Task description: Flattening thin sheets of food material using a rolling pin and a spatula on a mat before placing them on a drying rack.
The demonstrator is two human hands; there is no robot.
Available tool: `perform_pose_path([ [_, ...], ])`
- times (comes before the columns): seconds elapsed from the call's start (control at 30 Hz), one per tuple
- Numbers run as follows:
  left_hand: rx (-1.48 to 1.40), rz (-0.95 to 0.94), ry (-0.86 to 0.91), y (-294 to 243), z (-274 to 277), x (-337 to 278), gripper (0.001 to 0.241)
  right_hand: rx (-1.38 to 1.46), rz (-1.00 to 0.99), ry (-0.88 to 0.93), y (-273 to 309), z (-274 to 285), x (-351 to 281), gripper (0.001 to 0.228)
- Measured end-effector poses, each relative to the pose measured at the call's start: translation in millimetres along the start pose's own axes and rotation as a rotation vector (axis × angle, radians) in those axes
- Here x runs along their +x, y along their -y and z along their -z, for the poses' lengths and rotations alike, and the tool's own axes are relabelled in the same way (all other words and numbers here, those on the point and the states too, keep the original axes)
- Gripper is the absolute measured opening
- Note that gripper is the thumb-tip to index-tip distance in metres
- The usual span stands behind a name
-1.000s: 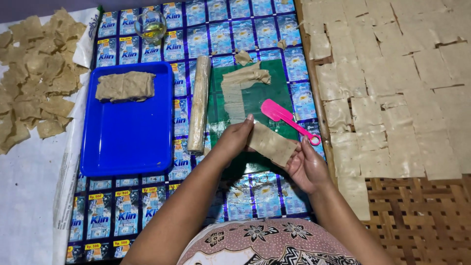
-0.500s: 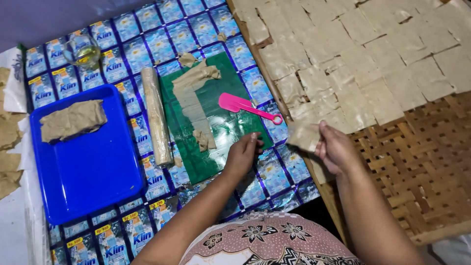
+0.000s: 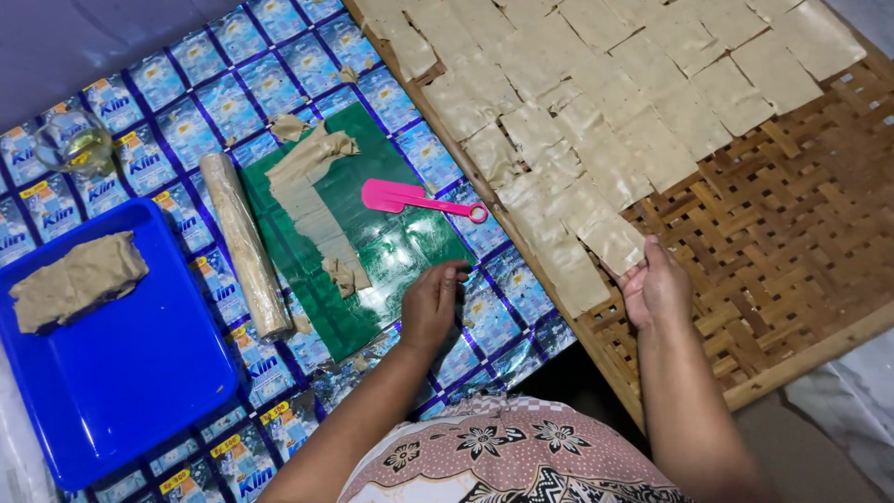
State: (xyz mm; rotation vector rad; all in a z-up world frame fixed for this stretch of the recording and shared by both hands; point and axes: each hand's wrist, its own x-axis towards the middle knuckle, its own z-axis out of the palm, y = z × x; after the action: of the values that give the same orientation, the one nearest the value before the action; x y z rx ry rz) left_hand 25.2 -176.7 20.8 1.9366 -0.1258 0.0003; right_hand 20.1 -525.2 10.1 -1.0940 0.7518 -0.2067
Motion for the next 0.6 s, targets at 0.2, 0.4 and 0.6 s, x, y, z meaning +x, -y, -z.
perform_pose_path([
  [0.2,-0.009,-0.032,0.001,-0.8,0.9,-1.8,0.037,0.054,-0.055,-0.07,24.7,-31.6,-53.2,0.031],
  [0.4,0.015,-0.052,-0.004,-1.4,0.4,-0.9,0.037,0.021,0.021,-0.088,-7.6,12.6,-27.2,0.03],
  [0.6,0.016,-0.037,0.006,-1.0,0.1,-1.1,0.037,-0.17,0.01,-0.118,-11.2,12.0,-28.3,0.038],
])
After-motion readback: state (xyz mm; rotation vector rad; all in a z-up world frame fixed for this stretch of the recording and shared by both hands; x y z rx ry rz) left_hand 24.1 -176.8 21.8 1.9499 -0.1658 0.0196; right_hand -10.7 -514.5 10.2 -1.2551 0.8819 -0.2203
